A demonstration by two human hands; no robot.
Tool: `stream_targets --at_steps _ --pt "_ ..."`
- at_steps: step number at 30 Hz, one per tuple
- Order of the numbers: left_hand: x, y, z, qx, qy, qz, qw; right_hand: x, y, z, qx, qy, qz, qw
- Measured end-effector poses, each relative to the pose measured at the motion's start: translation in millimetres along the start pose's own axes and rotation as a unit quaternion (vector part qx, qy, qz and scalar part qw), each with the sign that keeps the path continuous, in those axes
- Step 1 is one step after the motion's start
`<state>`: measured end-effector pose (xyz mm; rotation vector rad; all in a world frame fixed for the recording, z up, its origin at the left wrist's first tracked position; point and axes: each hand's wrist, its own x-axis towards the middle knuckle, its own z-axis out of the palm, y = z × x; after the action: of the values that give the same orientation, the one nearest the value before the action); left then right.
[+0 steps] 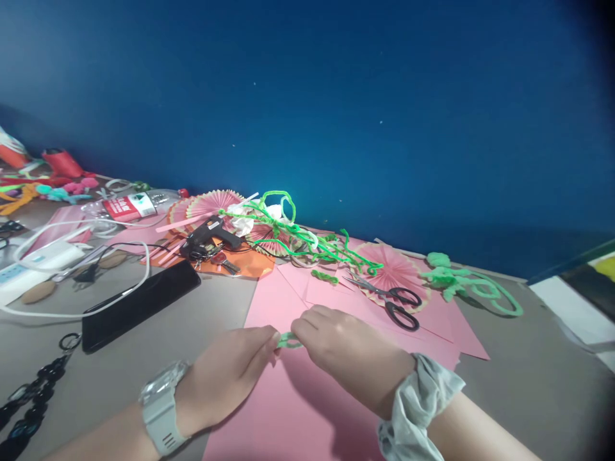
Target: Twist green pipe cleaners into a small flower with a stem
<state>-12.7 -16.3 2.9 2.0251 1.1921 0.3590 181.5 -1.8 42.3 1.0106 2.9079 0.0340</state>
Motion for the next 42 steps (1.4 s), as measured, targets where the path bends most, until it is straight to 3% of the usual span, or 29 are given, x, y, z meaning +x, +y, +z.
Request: stream_targets --at_steps 6,10,16,20,24,31,39,42 --pt "2.3 6.8 3.3 0.065 -0.06 0.014 0.996 -7.0 9.4 11.9 0.117 -0.018 0.021 0.993" --pt "2.0 5.9 5.8 0.086 -0.058 0.019 0.994 -7.6 8.7 9.5 0.104 -0.03 0.032 0.994" --pt "-0.8 0.9 2.9 0.013 -0.031 -0.008 0.999 0.6 2.0 5.2 -0.04 0.071 -0.034 0.996" --pt "-1.1 3.4 -2.2 -0.076 -0.001 -0.007 0.997 1.2 2.9 9.9 -0.049 0.142 -0.089 0.985" --pt "1.3 7.5 -9.3 -0.136 0.004 -0.009 0.991 -0.2 2.9 9.6 -0.017 0.185 -0.102 0.977" --pt "1.0 7.9 -12.1 -0.137 -0.03 -0.01 0.99 -0.8 8.0 4.9 0.039 0.167 -0.09 0.981" --pt "-2.8 8.4 -6.8 -0.063 -0.045 -0.053 0.996 -1.9 10.7 8.0 0.077 0.133 -0.048 0.987" --pt "-3.3 9.8 -6.7 -0.035 -0.009 -0.054 0.998 -1.7 9.4 5.7 0.091 0.107 -0.012 0.99"
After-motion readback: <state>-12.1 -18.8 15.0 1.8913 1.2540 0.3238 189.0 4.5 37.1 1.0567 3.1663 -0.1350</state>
